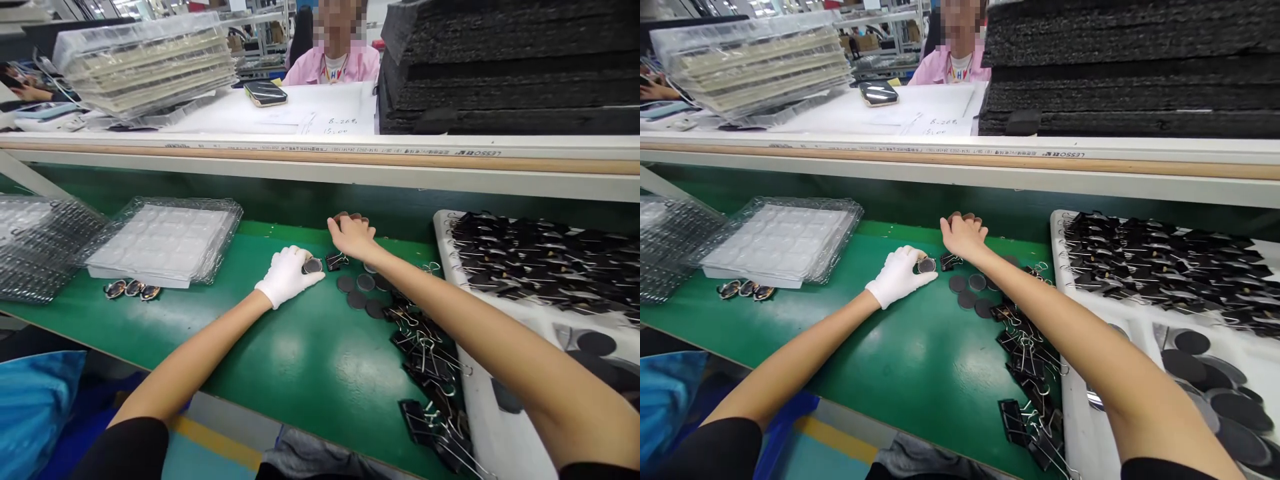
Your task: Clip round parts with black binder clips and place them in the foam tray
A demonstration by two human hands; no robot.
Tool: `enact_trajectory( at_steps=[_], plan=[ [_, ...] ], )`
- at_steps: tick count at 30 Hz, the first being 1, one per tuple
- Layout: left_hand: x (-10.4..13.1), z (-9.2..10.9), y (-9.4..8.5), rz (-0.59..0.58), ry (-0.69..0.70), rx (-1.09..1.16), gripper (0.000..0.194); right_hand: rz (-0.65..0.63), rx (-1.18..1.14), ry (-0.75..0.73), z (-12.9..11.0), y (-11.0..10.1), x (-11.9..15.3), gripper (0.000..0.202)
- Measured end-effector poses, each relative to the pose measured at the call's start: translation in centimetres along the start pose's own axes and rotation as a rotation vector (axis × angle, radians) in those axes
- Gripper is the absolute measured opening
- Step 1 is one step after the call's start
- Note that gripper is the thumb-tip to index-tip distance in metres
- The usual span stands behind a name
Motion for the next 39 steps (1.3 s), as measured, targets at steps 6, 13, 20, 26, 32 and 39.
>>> enact_trajectory(
  at_steps=[6,13,20,26,32,39],
  plan=[
    [-1.6,0.1,-0.1,-0.029,0.123,0.022,0.041,0.019,0.056,-0.007,-0.3,3.2,-0.6,0.058],
    [-1.5,0.1,0.2,-0.019,0.113,0.015,0.041,0.035,0.012,0.036,2.2,4.0,-1.3,0.055],
    [-2.3,1.0,0.6,-0.029,0.159,0.030,0.047,0.040,0.019,0.033,2.2,3.9,-1.4,0.056],
    [-2.7,1.1,0.7,-0.036,0.154,0.026,0.048,0.067,0.022,0.036,1.9,4.1,-1.0,0.054],
    [-2.1,1.6,0.1,-0.032,0.100,-0.066,0.049,0.076,-0.189,0.075,1.8,0.7,-1.1,0.057],
    [0.4,3.3,-1.2,0.064,0.282,-0.172,0.075,-0.308,0.107,-0.426,6.5,-7.0,9.1,0.027]
  ],
)
Point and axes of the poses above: each hand's wrist, its own x-axis away from the middle knuckle, its own y-axis out of the palm, z = x × y, the point moved 6 cm from there along -x, towards the middle knuckle, and after that the axes turned 7 degrees about y, right-handed, at the moved point
